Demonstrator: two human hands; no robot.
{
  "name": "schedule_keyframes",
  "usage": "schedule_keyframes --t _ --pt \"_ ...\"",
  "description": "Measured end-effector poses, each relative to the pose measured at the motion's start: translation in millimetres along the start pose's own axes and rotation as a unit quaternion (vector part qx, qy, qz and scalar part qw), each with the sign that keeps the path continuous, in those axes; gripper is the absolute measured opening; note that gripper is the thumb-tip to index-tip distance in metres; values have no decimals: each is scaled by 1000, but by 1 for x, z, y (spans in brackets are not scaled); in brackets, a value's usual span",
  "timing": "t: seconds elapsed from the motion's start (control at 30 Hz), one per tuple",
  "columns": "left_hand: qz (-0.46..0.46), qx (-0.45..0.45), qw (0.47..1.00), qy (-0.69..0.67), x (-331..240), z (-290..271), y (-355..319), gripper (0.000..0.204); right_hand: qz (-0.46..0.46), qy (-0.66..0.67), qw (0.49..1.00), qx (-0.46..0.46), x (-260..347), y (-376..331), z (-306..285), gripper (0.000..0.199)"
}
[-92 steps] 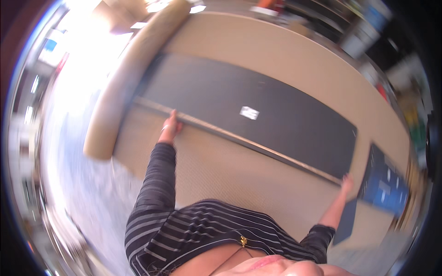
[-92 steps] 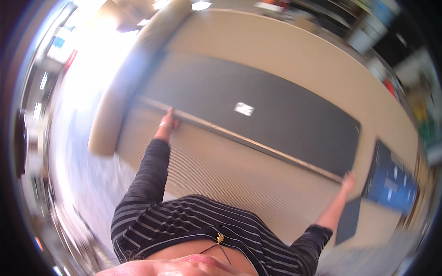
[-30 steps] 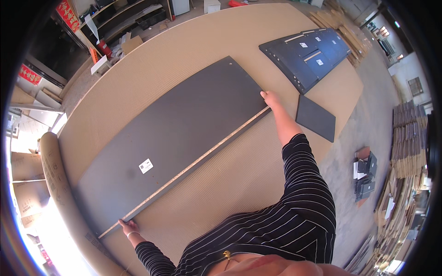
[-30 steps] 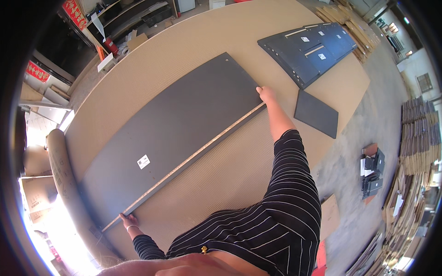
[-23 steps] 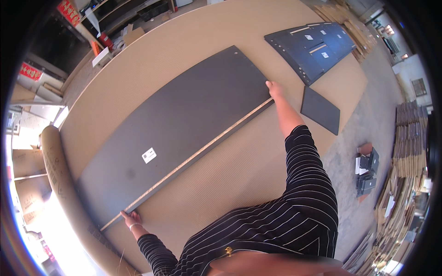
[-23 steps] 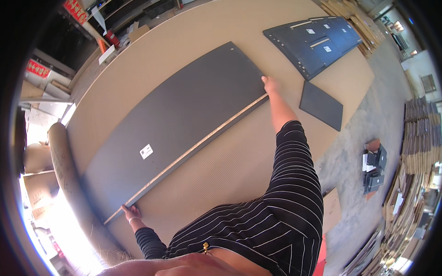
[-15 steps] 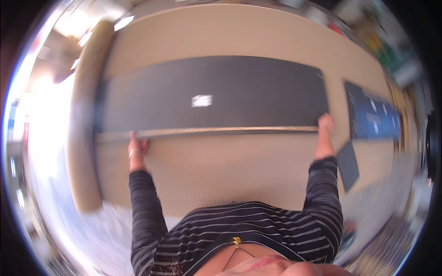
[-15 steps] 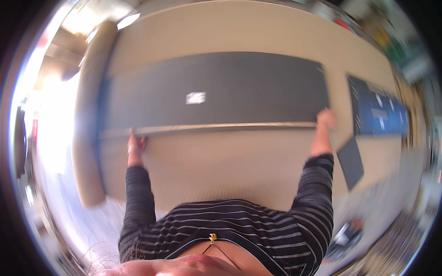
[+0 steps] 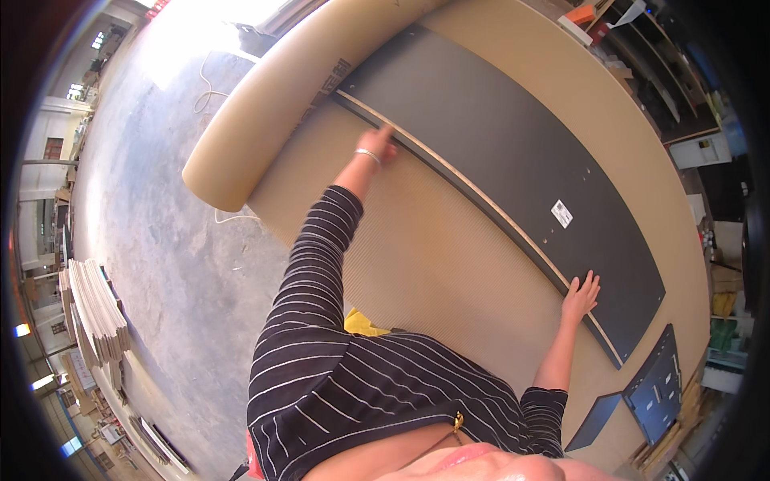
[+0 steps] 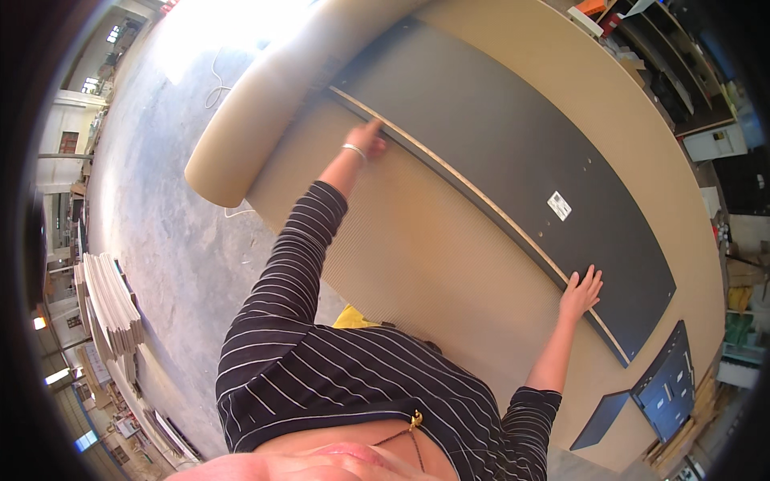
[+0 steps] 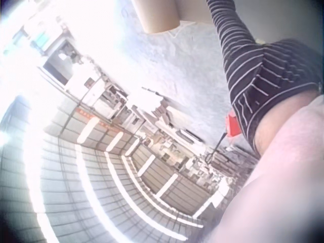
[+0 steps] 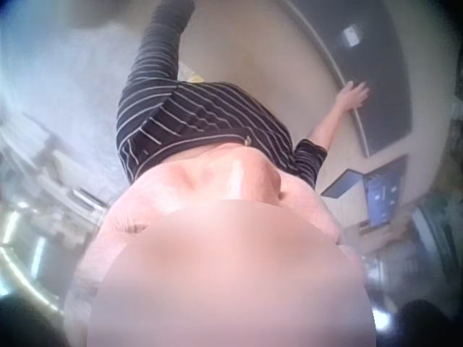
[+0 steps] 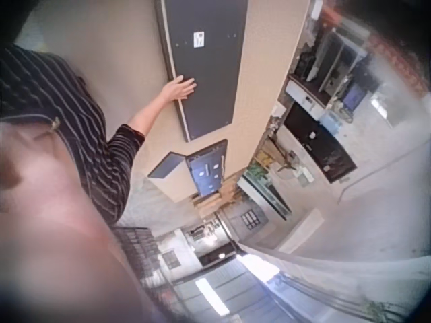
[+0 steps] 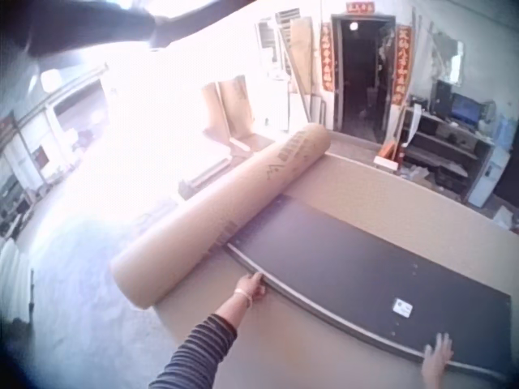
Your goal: The person kneels on the floor and arranges several dark rectangular panels on a large cardboard sheet. They pick up panels from a nearby stack, place them on the cardboard, and adjust their positions to form a neat arrangement.
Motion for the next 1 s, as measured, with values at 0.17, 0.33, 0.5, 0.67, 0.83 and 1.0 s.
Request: schedule_keyframes --t 0.17,0.33,0.5,0.67,0.83,1.0 --pt "98 -185 972 103 -43 -144 62 50 11 20 999 39 -4 5 3 52" --pt "111 -327 912 219 -41 -137 95 64 40 37 997 55 -10 10 1 52" --pt "163 -308 807 477 -29 -130 171 35 -48 204 976 -64 -17 16 -22 43" --pt "262 -154 833 462 -2 -144 218 32 231 82 954 -174 -146 0 -30 46" --pt "99 -248 937 226 12 -173 195 30 419 92 874 -229 -261 -25 -25 56" --pt "167 -329 918 148 -21 -170 138 53 430 78 866 -243 -334 -3 -55 57"
Point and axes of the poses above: each hand's wrist, its own y-axis towards the middle knuckle, its own z-axis out of the palm, x = y × z, the point moved 9 cm from there along y, towards the middle knuckle, and after that the axes turned 6 degrees about y, right-handed, at the moved point
